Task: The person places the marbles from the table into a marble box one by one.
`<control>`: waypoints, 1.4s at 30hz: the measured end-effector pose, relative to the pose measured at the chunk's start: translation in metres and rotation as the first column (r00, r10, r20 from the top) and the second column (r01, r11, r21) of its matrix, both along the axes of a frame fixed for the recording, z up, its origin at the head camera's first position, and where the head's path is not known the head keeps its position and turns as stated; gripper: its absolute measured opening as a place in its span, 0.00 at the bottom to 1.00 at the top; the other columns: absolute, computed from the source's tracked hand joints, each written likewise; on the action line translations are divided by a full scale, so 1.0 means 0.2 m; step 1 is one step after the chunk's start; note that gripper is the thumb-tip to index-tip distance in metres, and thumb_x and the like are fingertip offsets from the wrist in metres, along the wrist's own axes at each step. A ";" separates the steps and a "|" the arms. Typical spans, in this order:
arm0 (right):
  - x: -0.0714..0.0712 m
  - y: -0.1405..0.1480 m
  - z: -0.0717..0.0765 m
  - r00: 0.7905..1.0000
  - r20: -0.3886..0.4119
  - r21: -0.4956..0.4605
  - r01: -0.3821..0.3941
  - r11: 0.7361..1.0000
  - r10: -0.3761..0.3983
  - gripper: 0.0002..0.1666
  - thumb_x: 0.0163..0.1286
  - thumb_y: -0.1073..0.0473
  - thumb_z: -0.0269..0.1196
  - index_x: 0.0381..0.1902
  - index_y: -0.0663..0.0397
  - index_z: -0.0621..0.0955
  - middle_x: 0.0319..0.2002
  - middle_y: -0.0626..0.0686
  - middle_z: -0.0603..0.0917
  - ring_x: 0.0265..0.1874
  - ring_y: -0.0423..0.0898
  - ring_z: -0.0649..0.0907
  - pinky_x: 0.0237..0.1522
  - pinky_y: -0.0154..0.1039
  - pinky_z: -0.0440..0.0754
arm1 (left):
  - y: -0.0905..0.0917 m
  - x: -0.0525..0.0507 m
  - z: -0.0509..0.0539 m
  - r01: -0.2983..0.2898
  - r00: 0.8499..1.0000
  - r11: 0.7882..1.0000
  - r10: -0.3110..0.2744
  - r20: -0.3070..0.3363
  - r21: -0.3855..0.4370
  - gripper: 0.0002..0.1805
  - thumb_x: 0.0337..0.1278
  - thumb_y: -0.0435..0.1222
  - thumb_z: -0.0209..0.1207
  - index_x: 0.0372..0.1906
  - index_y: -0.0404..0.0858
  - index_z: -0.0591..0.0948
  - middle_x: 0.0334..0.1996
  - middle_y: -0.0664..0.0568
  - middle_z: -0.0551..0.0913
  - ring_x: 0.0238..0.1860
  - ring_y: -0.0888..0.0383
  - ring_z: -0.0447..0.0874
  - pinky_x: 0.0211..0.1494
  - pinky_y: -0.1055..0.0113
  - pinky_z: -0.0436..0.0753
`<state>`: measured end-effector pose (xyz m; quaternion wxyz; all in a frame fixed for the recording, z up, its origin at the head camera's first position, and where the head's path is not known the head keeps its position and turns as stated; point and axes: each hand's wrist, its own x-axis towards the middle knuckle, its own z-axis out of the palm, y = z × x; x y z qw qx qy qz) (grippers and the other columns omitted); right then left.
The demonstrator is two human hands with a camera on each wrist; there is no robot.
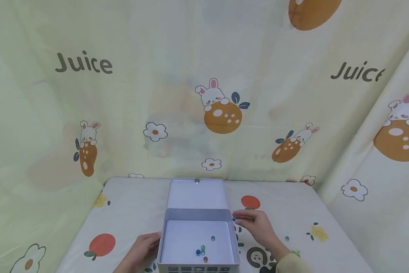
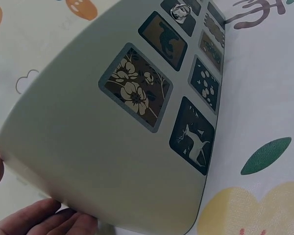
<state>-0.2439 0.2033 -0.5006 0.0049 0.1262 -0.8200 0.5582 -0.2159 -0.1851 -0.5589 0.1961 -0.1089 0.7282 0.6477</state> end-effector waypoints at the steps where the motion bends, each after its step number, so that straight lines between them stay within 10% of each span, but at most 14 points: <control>1: 0.00 -0.03 0.01 1.000 0.001 -0.009 -0.016 1.000 0.016 0.18 0.65 0.65 0.71 0.51 0.68 0.85 0.48 0.66 0.89 0.43 0.35 0.90 0.48 0.31 0.90 | 0.00 0.00 0.00 -0.002 1.000 1.000 0.002 -0.004 0.000 0.35 0.77 0.50 0.53 0.66 0.19 0.71 0.68 0.27 0.73 0.71 0.32 0.71 0.71 0.41 0.78; 26: 0.03 -0.23 0.04 0.996 0.075 0.011 -0.043 0.999 0.042 0.15 0.64 0.66 0.71 0.50 0.62 0.87 0.49 0.61 0.90 0.49 0.57 0.90 0.47 0.34 0.91 | -0.01 0.00 -0.01 0.013 1.000 1.000 -0.013 -0.002 0.002 0.37 0.77 0.49 0.52 0.67 0.17 0.69 0.69 0.26 0.71 0.71 0.32 0.70 0.70 0.42 0.78; 34: 0.02 -0.03 0.00 0.999 0.039 -0.002 0.014 1.000 -0.014 0.18 0.67 0.66 0.69 0.53 0.66 0.85 0.50 0.63 0.89 0.46 0.39 0.90 0.50 0.30 0.90 | -0.02 0.00 -0.02 0.009 1.000 1.000 -0.009 -0.024 0.003 0.35 0.77 0.49 0.52 0.65 0.19 0.72 0.67 0.27 0.73 0.70 0.33 0.72 0.71 0.42 0.78; 42: 0.07 0.37 -0.03 0.970 0.060 0.101 0.230 0.968 -0.237 0.19 0.67 0.66 0.69 0.55 0.65 0.85 0.50 0.61 0.90 0.43 0.31 0.89 0.47 0.28 0.89 | -0.01 -0.01 -0.01 0.014 0.999 1.000 -0.014 -0.034 -0.004 0.35 0.77 0.49 0.52 0.65 0.18 0.72 0.67 0.27 0.73 0.70 0.33 0.72 0.70 0.42 0.79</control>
